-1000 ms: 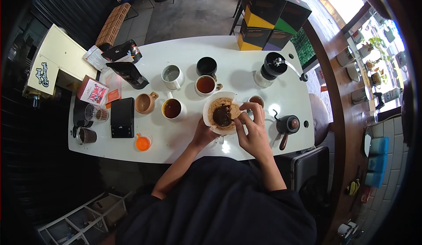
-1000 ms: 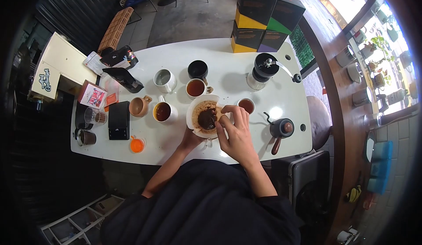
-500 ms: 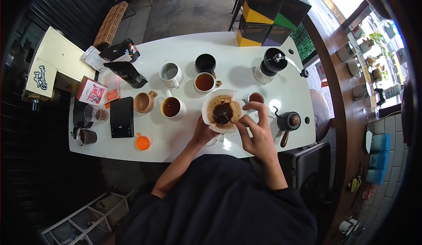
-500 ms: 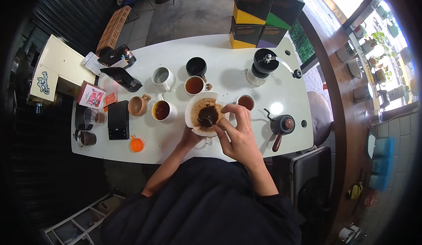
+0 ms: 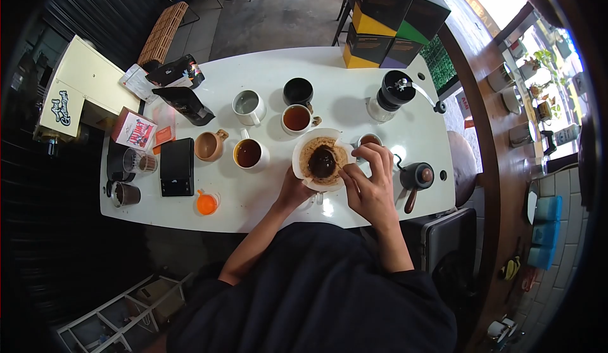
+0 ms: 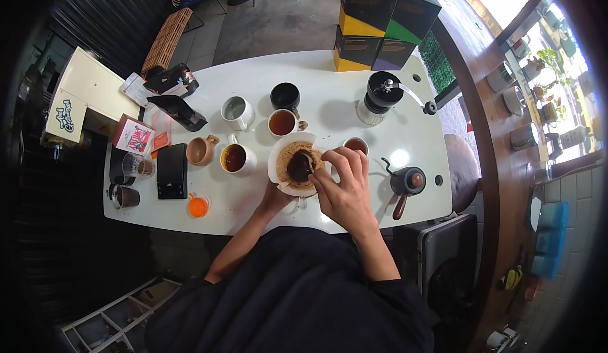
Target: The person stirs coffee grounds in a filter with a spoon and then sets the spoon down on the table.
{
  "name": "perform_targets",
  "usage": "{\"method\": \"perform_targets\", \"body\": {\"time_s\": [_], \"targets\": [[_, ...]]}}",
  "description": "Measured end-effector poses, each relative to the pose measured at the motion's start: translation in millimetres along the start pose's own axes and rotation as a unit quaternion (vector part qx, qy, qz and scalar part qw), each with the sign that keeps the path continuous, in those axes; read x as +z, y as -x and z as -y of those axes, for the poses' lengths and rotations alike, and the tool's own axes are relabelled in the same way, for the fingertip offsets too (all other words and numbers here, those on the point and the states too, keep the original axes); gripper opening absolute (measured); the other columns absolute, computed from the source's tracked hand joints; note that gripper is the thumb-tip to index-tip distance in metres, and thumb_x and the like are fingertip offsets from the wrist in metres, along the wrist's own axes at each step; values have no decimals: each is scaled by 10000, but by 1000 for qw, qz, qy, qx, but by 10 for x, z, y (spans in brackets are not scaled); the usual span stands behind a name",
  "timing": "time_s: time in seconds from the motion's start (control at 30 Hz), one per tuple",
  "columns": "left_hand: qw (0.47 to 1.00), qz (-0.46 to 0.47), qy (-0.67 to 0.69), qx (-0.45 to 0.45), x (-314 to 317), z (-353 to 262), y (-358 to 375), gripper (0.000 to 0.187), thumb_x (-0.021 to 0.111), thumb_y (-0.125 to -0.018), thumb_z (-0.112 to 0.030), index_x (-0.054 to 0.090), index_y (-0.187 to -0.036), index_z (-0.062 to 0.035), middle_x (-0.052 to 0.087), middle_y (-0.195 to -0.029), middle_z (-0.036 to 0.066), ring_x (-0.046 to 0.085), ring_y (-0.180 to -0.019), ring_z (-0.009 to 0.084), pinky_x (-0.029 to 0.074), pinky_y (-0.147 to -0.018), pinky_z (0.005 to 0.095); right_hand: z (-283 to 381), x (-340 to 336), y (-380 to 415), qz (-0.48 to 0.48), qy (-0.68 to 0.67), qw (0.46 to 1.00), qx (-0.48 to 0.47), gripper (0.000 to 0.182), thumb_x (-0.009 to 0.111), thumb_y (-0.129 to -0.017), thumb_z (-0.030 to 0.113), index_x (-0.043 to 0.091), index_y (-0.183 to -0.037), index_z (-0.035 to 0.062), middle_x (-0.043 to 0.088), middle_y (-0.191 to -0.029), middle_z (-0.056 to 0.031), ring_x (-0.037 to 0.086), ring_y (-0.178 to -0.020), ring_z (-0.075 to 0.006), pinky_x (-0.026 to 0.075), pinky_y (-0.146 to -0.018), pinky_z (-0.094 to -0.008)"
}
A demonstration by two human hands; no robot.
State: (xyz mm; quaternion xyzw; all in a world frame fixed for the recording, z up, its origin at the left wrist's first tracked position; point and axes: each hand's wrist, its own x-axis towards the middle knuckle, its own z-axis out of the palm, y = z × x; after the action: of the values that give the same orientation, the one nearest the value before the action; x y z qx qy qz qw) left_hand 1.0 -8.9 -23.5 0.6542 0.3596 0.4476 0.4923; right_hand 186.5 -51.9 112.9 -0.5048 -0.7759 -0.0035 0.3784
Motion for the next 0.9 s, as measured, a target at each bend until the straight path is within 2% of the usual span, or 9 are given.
{"method": "perform_targets", "body": {"time_s": [0.1,0.17,0.3,0.37,0.43,0.57,0.63,0.9], "targets": [[1000,-5,-13,9,-2,16,13,679,941,-729,-194,621,-1312,-54,705,-1258,93,687,-1158,249,555,-1008,386,4,-32,12,-30,18,999,-23,138,789,-812,118,696,-883,45,580,-1183,-98,545,-1152,-324,410,-1007,-535],[999,41,-12,-13,-37,55,25,715,888,-798,-140,530,-1412,-67,631,-1358,85,613,-1255,210,501,-1082,380,-4,-32,5,-13,20,1000,-18,137,787,-813,122,691,-875,46,585,-1174,-94,549,-1147,-321,412,-1006,-531],[999,38,-5,-14,-35,79,39,728,893,-790,-136,525,-1415,-67,629,-1361,84,613,-1254,208,502,-1082,381,8,57,49,17,0,1000,-19,121,764,-830,104,689,-891,32,590,-1171,-98,555,-1131,-322,417,-1004,-514],[1000,-5,13,1,-1,55,34,657,934,-733,-191,627,-1297,-54,708,-1244,94,689,-1149,252,555,-990,392,27,112,100,22,-23,999,-3,115,763,-822,75,686,-890,24,584,-1181,-110,547,-1154,-339,416,-1011,-522],[1000,-3,13,-1,-6,51,37,651,933,-735,-191,629,-1294,-53,710,-1241,92,689,-1148,250,554,-991,390,57,116,118,27,-50,998,19,102,750,-827,29,678,-899,12,573,-1189,-128,536,-1177,-361,422,-1020,-518],[1000,-6,15,-5,-5,51,37,657,933,-735,-188,625,-1298,-50,713,-1235,89,689,-1148,241,552,-991,384,75,90,122,20,-64,997,36,105,746,-831,26,676,-907,12,562,-1196,-135,535,-1177,-367,426,-1020,-509],[1000,-6,25,-9,6,44,31,663,935,-734,-185,622,-1302,-49,713,-1236,88,689,-1148,237,552,-991,382,78,54,103,2,-68,997,28,119,750,-834,57,669,-903,3,571,-1174,-132,550,-1137,-342,423,-984,-496],[1000,4,-8,-9,-8,58,24,685,947,-719,-181,617,-1303,-48,704,-1248,86,683,-1154,229,549,-996,376,131,-87,80,-22,-36,999,2,136,763,-820,65,671,-907,16,556,-1201,-136,543,-1142,-345,425,-961,-514]]}}
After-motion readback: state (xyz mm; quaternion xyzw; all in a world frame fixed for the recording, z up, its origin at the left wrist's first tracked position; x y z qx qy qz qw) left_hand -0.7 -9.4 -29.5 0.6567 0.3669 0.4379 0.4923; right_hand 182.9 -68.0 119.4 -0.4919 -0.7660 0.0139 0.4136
